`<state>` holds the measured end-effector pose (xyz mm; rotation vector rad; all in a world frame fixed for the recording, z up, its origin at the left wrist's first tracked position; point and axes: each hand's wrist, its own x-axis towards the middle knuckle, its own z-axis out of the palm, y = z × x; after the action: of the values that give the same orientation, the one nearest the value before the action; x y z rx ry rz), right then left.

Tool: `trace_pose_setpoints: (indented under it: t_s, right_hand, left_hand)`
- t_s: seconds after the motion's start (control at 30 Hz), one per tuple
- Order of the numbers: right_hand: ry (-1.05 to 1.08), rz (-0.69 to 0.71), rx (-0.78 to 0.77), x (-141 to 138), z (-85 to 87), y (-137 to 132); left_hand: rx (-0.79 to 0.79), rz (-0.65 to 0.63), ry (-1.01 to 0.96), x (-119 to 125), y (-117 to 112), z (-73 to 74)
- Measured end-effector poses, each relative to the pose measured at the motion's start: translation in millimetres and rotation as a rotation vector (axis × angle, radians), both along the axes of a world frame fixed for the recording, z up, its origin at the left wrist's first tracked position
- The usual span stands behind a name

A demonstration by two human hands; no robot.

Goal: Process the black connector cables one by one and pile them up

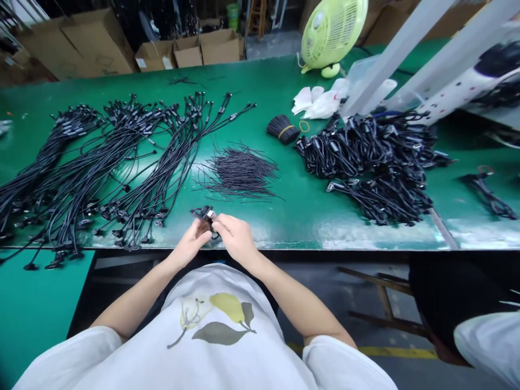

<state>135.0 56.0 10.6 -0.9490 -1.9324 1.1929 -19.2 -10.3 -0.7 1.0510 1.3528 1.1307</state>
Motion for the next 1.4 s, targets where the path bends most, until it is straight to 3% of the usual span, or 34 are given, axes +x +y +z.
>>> trace_pose_setpoints:
  t_s: [0.1,0.2,0.27,0.33,0.37,0.43,0.5,0.63,0.7,0.77,0.83,0.9,1.07,1.17,1.3,1.4]
  right_hand:
    - [0.200,0.026,-0.381,-7.2,-5.7,-5.3]
    - [0.312,0.051,-0.761,-9.4,-12.9,-6.3]
    - [0.265,0.152,-0.861,-4.6,-14.7,-3.9]
    - [0.130,0.254,-0.752,5.1,-13.2,1.3]
    - [0.064,0.237,-0.630,10.9,-11.5,4.7]
    - [0.031,0.072,-0.370,21.2,-7.4,12.2]
    - [0.166,-0.070,-0.236,26.5,-3.8,18.3]
    - [0.438,0.040,-0.404,20.8,1.4,19.0]
    - [0.486,-0.049,-0.457,15.6,3.8,15.0]
    - [0.513,-0.203,-0.384,12.2,5.2,11.6]
    - [0.498,-0.304,-0.282,11.1,4.2,11.2]
    - [0.498,-0.329,-0.278,12.3,0.3,14.0]
    - [0.728,-0.146,-0.619,19.0,-18.1,14.1]
    - [0.677,-0.076,-0.766,24.8,-30.0,4.3]
    - [0.503,-0.206,-0.641,63.8,-40.4,24.3]
    - [0.346,-0.497,-0.421,135.7,-33.8,72.8]
  left_hand:
    - [0.061,-0.039,0.020,12.4,-2.7,-1.1]
    - [0.067,0.015,-0.012,23.3,-3.0,1.7]
    - [0.066,0.057,-0.087,25.4,-0.7,3.5]
    - [0.046,0.084,-0.187,22.8,3.4,6.4]
    - [0.036,0.099,-0.239,20.6,5.8,8.3]
    - [0.013,0.124,-0.325,17.5,10.2,11.8]
    - [-0.028,0.111,-0.386,19.7,13.2,12.8]
    - [-0.150,-0.139,-0.414,39.3,12.0,5.3]
    - [-0.172,-0.269,-0.378,50.9,8.7,1.3]
    - [-0.202,-0.318,-0.351,61.5,4.4,-0.1]
    - [-0.261,-0.255,-0.383,71.3,0.3,0.9]
    - [-0.319,-0.141,-0.452,79.9,-1.6,3.0]
    - [-0.334,-0.005,-0.494,83.9,9.5,-1.4]
    - [-0.348,-0.083,-0.363,75.5,18.4,-12.1]
    - [-0.261,-0.260,-0.108,60.1,20.0,-22.9]
    - [-0.229,-0.263,0.026,42.8,15.8,-22.9]
